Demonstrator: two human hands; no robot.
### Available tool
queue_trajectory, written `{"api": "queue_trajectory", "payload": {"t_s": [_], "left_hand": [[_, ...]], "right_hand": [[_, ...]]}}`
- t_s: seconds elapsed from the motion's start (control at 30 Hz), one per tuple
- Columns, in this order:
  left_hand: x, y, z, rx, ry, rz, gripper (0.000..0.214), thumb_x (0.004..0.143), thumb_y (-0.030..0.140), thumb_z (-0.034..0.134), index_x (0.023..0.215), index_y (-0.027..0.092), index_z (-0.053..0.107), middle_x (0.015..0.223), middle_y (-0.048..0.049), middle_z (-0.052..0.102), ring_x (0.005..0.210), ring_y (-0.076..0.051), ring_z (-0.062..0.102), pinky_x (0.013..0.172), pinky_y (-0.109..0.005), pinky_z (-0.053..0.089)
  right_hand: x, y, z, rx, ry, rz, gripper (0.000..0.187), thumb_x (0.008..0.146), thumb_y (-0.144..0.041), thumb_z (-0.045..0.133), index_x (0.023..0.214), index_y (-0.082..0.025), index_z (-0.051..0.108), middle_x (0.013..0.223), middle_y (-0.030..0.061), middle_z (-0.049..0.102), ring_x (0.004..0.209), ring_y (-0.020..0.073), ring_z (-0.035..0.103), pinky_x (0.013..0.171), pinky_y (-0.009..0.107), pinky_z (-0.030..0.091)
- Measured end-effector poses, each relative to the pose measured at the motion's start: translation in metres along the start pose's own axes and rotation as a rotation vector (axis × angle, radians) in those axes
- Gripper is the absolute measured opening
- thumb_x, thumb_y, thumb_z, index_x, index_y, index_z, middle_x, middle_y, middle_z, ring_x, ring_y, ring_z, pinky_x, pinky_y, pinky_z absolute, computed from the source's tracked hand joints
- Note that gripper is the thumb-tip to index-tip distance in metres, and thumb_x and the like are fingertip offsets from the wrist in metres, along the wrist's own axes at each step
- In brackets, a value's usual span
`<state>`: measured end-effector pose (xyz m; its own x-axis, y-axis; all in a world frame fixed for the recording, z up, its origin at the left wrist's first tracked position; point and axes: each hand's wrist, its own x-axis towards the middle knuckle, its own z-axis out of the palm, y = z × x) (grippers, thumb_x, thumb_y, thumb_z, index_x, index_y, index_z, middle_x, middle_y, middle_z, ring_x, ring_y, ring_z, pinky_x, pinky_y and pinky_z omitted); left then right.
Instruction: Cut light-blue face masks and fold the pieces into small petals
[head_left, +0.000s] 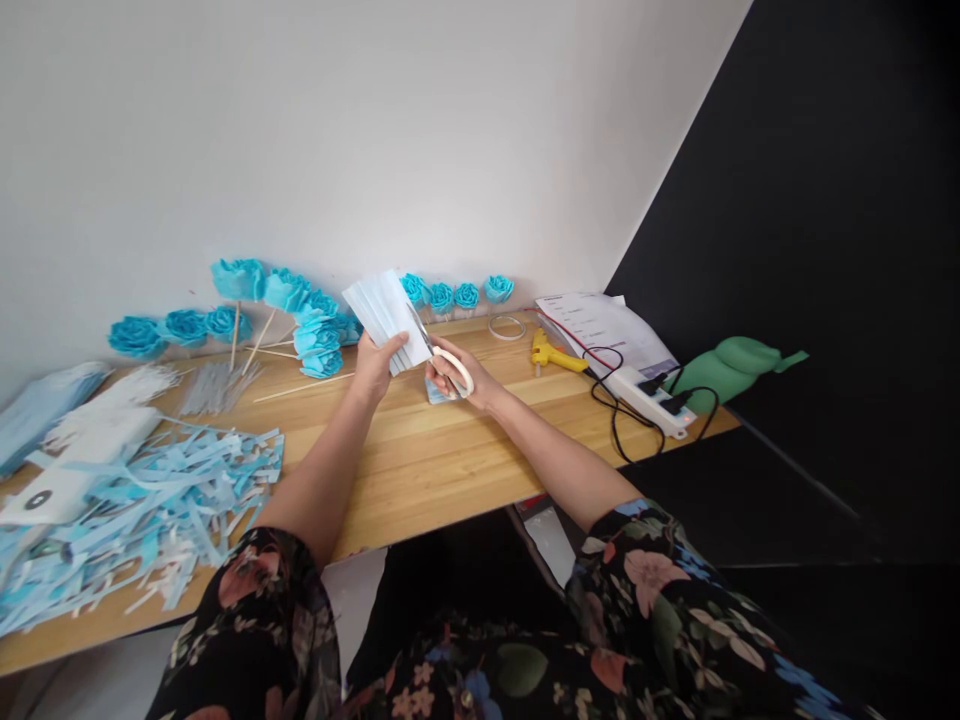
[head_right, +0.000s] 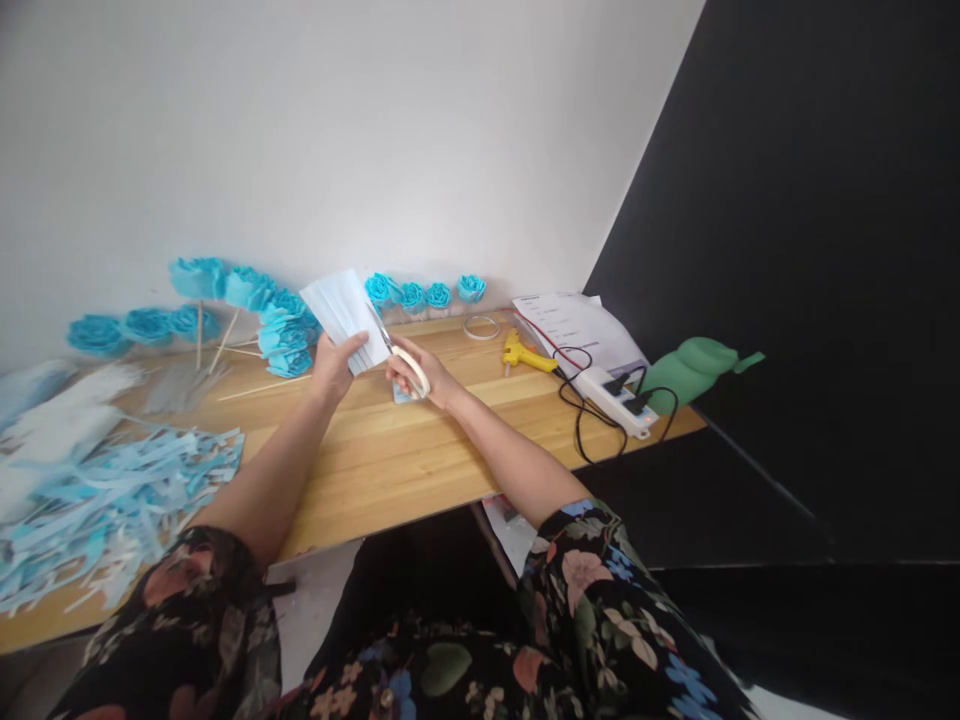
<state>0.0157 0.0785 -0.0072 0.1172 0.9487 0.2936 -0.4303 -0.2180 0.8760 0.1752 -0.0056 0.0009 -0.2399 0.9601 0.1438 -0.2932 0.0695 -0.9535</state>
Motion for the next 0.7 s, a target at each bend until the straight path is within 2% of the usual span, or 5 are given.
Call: {"api": "queue_trajectory", "payload": {"t_s": [0.3,0.7], "left_hand": [[-0.0013,0.0022,0.0028,-0.003,0.029,-0.017,0.061,0.056,0.036,0.09,0.108,0.015,0.067,0.108,-0.0099,0.075,0.099,-0.026,0.071,0.083,-0.035,0.057],[-0.0027,0.0034,0.0062,-0.039,0.045,-0.024,0.057,0.054,0.034,0.091,0.101,0.014,0.067,0.103,-0.0087,0.074,0.091,-0.024,0.071,0.078,-0.033,0.058]], "right_hand": [[0.0013,0.0035,0.0001,-0.013,0.02,-0.003,0.083,0.077,-0.052,0.078,0.146,-0.02,0.044,0.071,-0.0038,0.063,0.05,0.0059,0.047,0.043,0.018,0.037],[0.0003,0.0014,0.0029,0.002,0.025,0.003,0.07,0.081,-0.044,0.077,0.142,-0.022,0.049,0.069,-0.0051,0.062,0.047,0.0053,0.046,0.042,0.016,0.037]]}}
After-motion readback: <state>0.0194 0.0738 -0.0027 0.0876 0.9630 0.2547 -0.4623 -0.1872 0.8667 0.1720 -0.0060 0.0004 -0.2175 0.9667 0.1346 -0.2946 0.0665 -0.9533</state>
